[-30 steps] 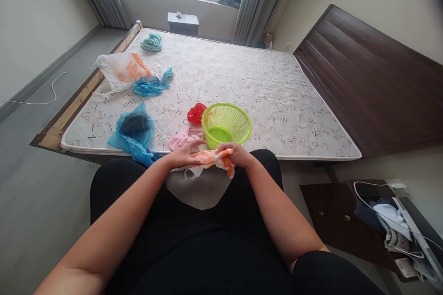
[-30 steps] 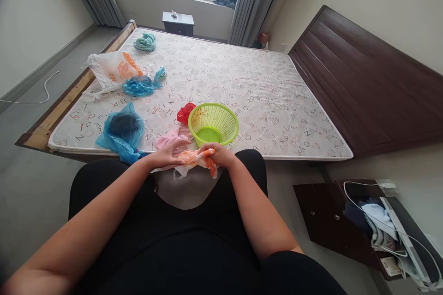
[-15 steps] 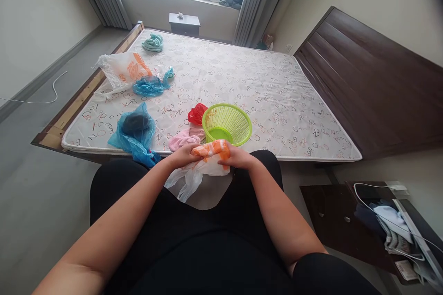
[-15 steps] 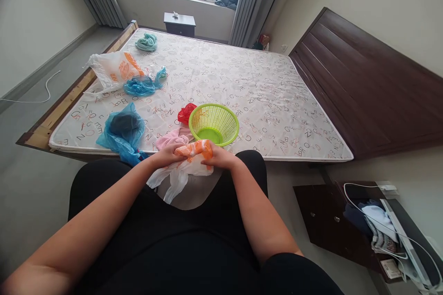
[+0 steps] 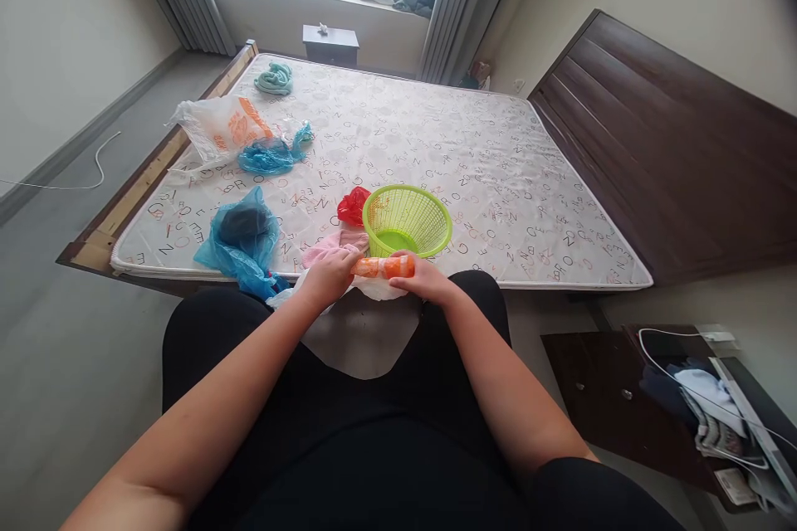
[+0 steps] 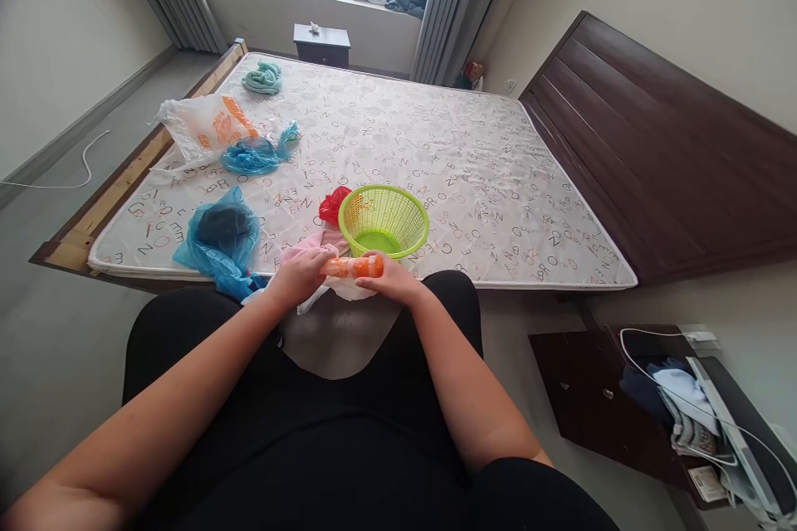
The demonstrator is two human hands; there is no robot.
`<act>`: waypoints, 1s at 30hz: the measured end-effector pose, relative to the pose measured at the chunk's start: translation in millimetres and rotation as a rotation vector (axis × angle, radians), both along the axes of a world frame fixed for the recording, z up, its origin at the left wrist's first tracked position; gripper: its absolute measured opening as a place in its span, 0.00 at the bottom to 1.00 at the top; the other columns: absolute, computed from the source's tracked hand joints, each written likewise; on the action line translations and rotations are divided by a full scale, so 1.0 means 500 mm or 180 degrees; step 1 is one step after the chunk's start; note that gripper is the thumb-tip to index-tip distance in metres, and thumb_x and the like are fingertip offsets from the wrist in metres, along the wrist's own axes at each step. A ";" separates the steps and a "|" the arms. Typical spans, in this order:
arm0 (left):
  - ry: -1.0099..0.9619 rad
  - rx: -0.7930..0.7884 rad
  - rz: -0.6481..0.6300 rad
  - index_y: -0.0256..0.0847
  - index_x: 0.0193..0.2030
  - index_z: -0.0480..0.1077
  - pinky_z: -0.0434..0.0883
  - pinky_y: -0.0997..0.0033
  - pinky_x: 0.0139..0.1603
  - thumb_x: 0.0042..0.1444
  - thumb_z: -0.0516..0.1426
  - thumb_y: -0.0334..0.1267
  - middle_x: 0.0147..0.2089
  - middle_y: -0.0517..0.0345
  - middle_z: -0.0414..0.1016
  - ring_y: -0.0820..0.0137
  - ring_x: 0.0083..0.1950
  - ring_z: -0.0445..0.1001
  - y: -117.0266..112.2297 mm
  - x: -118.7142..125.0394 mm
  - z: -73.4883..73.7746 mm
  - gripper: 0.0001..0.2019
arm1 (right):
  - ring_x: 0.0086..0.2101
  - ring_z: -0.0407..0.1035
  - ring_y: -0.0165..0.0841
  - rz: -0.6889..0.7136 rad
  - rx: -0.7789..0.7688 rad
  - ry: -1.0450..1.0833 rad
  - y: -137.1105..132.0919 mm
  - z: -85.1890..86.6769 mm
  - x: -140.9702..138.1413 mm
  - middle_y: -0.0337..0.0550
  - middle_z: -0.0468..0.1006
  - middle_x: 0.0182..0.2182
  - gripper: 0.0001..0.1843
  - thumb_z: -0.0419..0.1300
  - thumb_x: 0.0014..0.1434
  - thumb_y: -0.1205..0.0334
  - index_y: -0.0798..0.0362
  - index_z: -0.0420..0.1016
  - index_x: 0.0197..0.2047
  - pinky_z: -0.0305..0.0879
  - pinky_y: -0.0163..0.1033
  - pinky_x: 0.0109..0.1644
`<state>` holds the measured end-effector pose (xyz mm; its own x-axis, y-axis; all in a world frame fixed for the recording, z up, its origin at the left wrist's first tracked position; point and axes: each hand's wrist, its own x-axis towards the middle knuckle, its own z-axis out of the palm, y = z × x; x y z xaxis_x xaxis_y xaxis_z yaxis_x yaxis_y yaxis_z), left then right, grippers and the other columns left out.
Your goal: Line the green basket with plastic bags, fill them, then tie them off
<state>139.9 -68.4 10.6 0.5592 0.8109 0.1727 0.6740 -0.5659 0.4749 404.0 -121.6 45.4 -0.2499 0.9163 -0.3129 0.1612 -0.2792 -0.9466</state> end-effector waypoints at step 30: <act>-0.2249 -0.3611 -0.0517 0.44 0.54 0.79 0.76 0.55 0.57 0.48 0.66 0.32 0.53 0.49 0.82 0.53 0.58 0.79 -0.012 0.021 0.043 0.23 | 0.77 0.41 0.52 0.1255 0.2886 -0.2658 -0.020 0.056 -0.088 0.40 0.61 0.75 0.42 0.61 0.57 0.79 0.36 0.68 0.70 0.19 0.69 0.78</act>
<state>150.3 -74.3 32.1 0.7325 0.6310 -0.2556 0.0556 0.3188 0.9462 359.9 -131.6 73.2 -0.5814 0.7920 0.1862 0.7158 0.6067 -0.3457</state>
